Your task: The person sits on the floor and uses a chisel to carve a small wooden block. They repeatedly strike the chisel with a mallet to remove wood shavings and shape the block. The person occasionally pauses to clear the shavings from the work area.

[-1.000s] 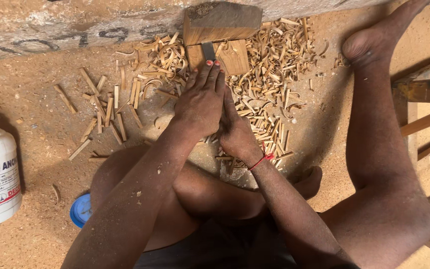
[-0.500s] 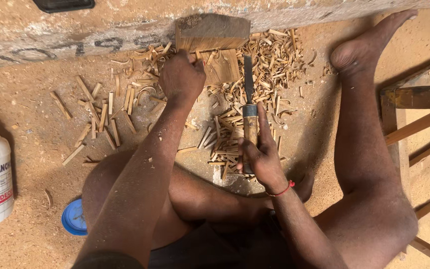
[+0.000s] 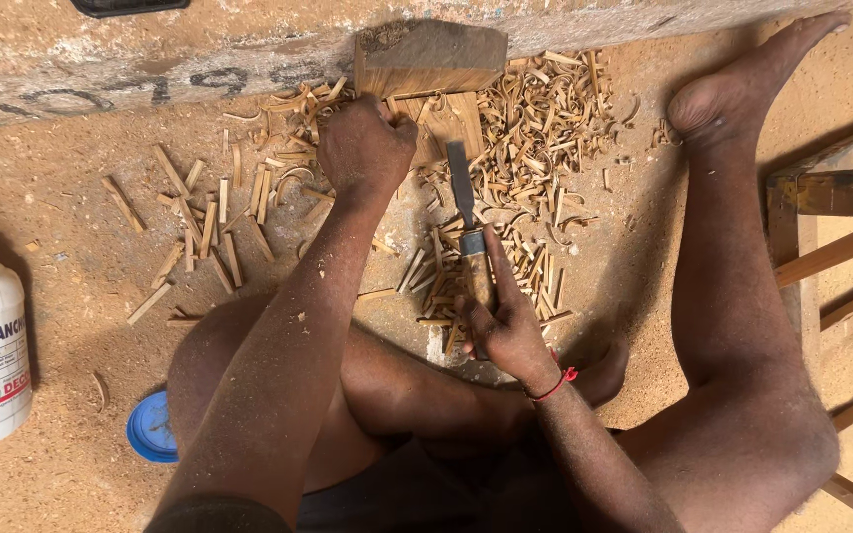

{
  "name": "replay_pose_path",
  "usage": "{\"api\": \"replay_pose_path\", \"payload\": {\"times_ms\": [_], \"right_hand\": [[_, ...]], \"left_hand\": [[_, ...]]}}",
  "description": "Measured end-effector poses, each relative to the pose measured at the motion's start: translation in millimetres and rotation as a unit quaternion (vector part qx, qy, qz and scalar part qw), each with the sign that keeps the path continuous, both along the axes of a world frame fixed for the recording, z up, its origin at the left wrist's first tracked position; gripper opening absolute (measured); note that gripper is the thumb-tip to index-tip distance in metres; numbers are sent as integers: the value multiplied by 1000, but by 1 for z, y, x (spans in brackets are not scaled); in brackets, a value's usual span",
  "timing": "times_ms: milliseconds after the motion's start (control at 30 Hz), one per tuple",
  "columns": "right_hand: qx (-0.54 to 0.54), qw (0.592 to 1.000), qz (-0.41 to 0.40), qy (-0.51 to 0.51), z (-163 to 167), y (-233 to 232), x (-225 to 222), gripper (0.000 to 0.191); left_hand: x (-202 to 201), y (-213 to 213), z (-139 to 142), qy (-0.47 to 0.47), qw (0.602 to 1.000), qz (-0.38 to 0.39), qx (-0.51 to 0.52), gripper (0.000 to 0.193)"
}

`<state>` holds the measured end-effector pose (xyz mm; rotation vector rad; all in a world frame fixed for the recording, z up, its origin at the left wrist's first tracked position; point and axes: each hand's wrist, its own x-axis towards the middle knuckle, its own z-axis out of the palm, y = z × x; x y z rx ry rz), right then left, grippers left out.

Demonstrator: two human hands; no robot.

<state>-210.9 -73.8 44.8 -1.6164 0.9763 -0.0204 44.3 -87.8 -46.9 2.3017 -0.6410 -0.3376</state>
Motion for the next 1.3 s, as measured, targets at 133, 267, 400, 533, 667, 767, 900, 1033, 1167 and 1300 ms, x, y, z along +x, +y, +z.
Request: {"api": "replay_pose_path", "payload": {"times_ms": [133, 267, 400, 533, 667, 767, 900, 1033, 1167, 1300], "right_hand": [[10, 998, 6, 63, -3, 3, 3, 95], [-17, 997, 42, 55, -7, 5, 6, 92], [-39, 995, 71, 51, -11, 7, 9, 92], [-48, 992, 80, 83, -16, 9, 13, 91], [-201, 971, 131, -1, -22, 11, 16, 90], [-179, 973, 128, 67, -26, 11, 17, 88], [-165, 968, 129, 137, -31, 12, 20, 92], [-224, 963, 142, 55, -37, 11, 24, 96], [-194, 970, 129, 75, -44, 9, 31, 97], [-146, 972, 121, 136, -50, 6, 41, 93]], "left_hand": [[2, 1, -3, 16, 1000, -13, -10, 26], [3, 1, -4, 50, 998, -20, -28, 29], [4, 1, -3, 92, 995, -1, -25, 29], [4, 1, -1, 99, 995, 15, -21, 28], [5, 0, 1, 89, 996, 9, -20, 29], [6, 2, 5, 89, 996, 11, -29, 27], [-5, 17, 18, -10, 991, -51, -119, 13], [-54, 57, 26, -187, 858, -445, 173, 63], [-58, 83, 24, -229, 861, -440, 109, 77], [-42, 74, 35, -186, 802, -508, 251, 102]]}}
